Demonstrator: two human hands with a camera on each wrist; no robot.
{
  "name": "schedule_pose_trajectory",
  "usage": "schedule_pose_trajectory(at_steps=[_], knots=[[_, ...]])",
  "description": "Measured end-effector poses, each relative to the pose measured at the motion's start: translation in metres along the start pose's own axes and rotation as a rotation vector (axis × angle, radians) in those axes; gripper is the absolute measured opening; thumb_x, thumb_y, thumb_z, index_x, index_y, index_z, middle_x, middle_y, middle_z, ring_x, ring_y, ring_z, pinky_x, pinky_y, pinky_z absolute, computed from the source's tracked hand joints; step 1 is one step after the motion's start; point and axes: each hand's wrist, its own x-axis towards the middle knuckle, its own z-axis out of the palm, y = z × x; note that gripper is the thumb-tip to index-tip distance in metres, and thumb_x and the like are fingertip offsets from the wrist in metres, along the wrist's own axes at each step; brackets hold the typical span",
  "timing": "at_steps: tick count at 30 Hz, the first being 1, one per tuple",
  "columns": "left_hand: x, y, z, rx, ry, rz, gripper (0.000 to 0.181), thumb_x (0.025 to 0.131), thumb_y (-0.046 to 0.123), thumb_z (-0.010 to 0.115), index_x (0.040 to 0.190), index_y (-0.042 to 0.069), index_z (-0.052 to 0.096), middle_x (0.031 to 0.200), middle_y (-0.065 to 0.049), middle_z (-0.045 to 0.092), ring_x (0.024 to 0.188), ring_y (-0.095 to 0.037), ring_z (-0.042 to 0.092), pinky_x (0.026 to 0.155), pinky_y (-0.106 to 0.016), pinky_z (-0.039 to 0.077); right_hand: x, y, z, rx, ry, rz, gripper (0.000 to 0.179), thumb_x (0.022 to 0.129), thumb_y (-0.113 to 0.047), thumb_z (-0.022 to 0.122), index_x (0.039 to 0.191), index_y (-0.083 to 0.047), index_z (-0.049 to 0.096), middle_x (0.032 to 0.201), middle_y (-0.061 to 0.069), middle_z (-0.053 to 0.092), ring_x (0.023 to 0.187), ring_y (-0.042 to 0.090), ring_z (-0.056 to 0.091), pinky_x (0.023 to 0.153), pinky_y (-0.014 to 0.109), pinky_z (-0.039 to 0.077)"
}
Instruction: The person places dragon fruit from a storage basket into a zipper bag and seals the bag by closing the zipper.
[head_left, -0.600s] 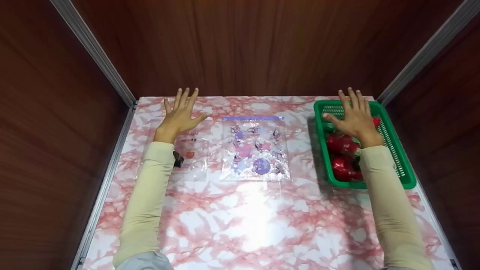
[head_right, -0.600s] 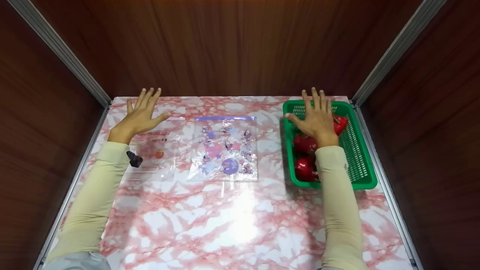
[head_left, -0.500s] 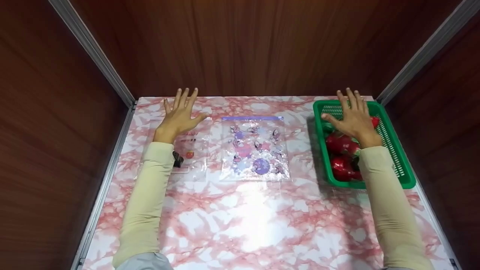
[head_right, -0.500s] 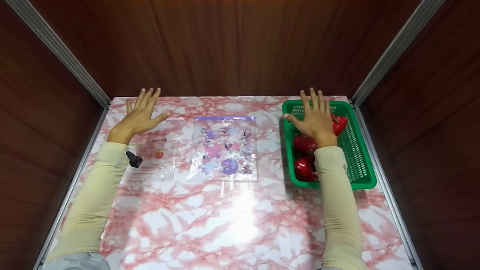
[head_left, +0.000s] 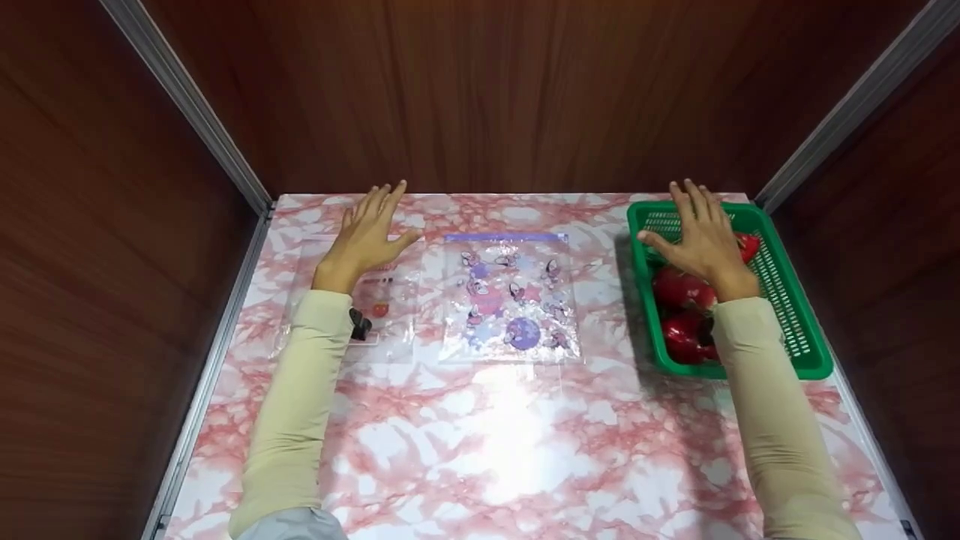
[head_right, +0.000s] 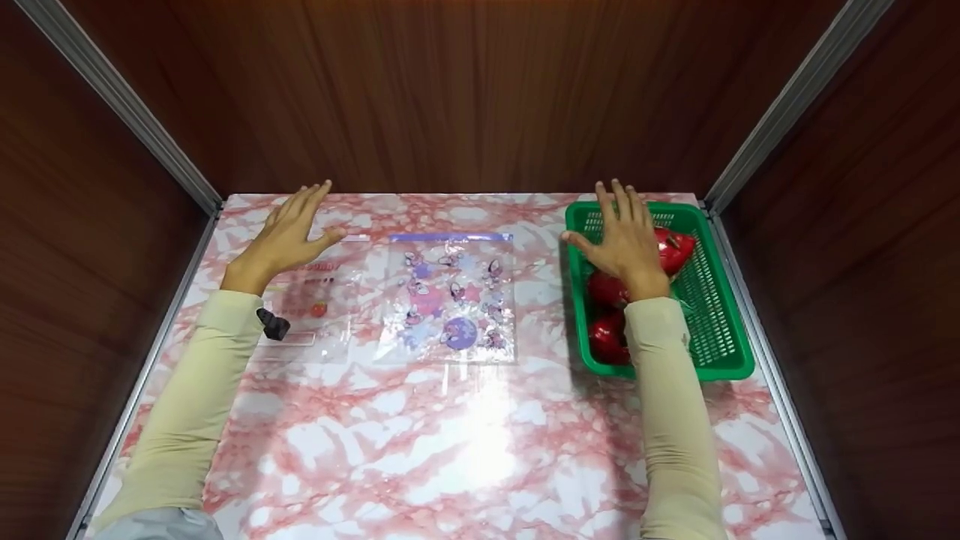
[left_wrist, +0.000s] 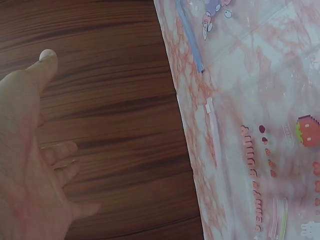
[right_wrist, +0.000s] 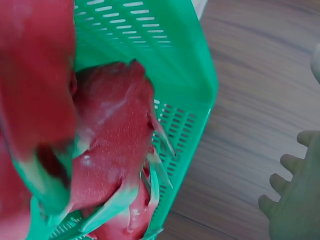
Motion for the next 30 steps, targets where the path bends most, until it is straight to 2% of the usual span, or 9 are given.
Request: schedule_pose_trajectory(at_steps=[4, 7, 14, 22, 25, 30], knots=[[0.000, 0.002, 0.003, -0.024, 0.028, 0.037, 0.087, 0.106, 0.056, 0.057, 0.173, 0.028, 0.011, 0.177, -0.018, 0.020, 0.166, -0.039, 0.014, 0.131, -0.072, 0.015, -0.002, -0.004, 0.003, 0.011, 0.032, -0.019, 0.105, 0.097, -0.074, 0.057, 0.172, -0.015, 0.014, 0.177, 0.022, 0.015, 0.161, 0.051, 0.013, 0.130, 0.074, 0.009], [0.000, 0.002, 0.006, -0.048, 0.049, 0.058, 0.085, 0.106, 0.051, 0.060, 0.173, 0.026, 0.014, 0.175, -0.019, 0.025, 0.164, -0.041, 0.018, 0.131, -0.070, 0.017, -0.002, -0.007, 0.007, 0.012, 0.048, -0.028, 0.103, 0.097, -0.072, 0.059, 0.171, -0.014, 0.018, 0.176, 0.022, 0.019, 0.159, 0.050, 0.018, 0.130, 0.073, 0.012], [0.000, 0.003, 0.013, -0.104, 0.058, 0.049, 0.079, 0.109, 0.045, 0.058, 0.173, 0.029, 0.014, 0.174, -0.018, 0.029, 0.162, -0.040, 0.027, 0.132, -0.064, 0.024, -0.001, -0.014, 0.011, 0.039, 0.067, -0.029, 0.098, 0.098, -0.069, 0.062, 0.169, -0.012, 0.026, 0.174, 0.021, 0.026, 0.158, 0.047, 0.023, 0.131, 0.071, 0.014], [0.001, 0.006, 0.020, -0.154, 0.109, 0.061, 0.072, 0.109, 0.037, 0.059, 0.170, 0.019, 0.026, 0.173, -0.015, 0.034, 0.161, -0.036, 0.031, 0.131, -0.058, 0.031, -0.004, -0.020, 0.017, 0.074, 0.044, -0.010, 0.096, 0.097, -0.068, 0.064, 0.167, -0.013, 0.029, 0.171, 0.023, 0.030, 0.154, 0.049, 0.030, 0.126, 0.076, 0.024], [0.000, 0.007, 0.022, -0.166, 0.125, 0.063, 0.069, 0.109, 0.036, 0.059, 0.169, 0.017, 0.030, 0.167, -0.016, 0.044, 0.156, -0.036, 0.040, 0.128, -0.057, 0.036, -0.004, -0.023, 0.020, 0.075, 0.030, -0.007, 0.097, 0.097, -0.068, 0.064, 0.167, -0.012, 0.028, 0.170, 0.025, 0.032, 0.153, 0.049, 0.031, 0.125, 0.076, 0.026], [0.000, 0.009, 0.027, -0.201, 0.160, 0.072, 0.064, 0.109, 0.032, 0.060, 0.166, 0.014, 0.037, 0.147, -0.016, 0.062, 0.141, -0.035, 0.056, 0.119, -0.055, 0.046, -0.005, -0.027, 0.024, 0.084, 0.038, -0.022, 0.094, 0.098, -0.063, 0.067, 0.166, -0.010, 0.031, 0.167, 0.026, 0.036, 0.151, 0.049, 0.035, 0.124, 0.073, 0.029]])
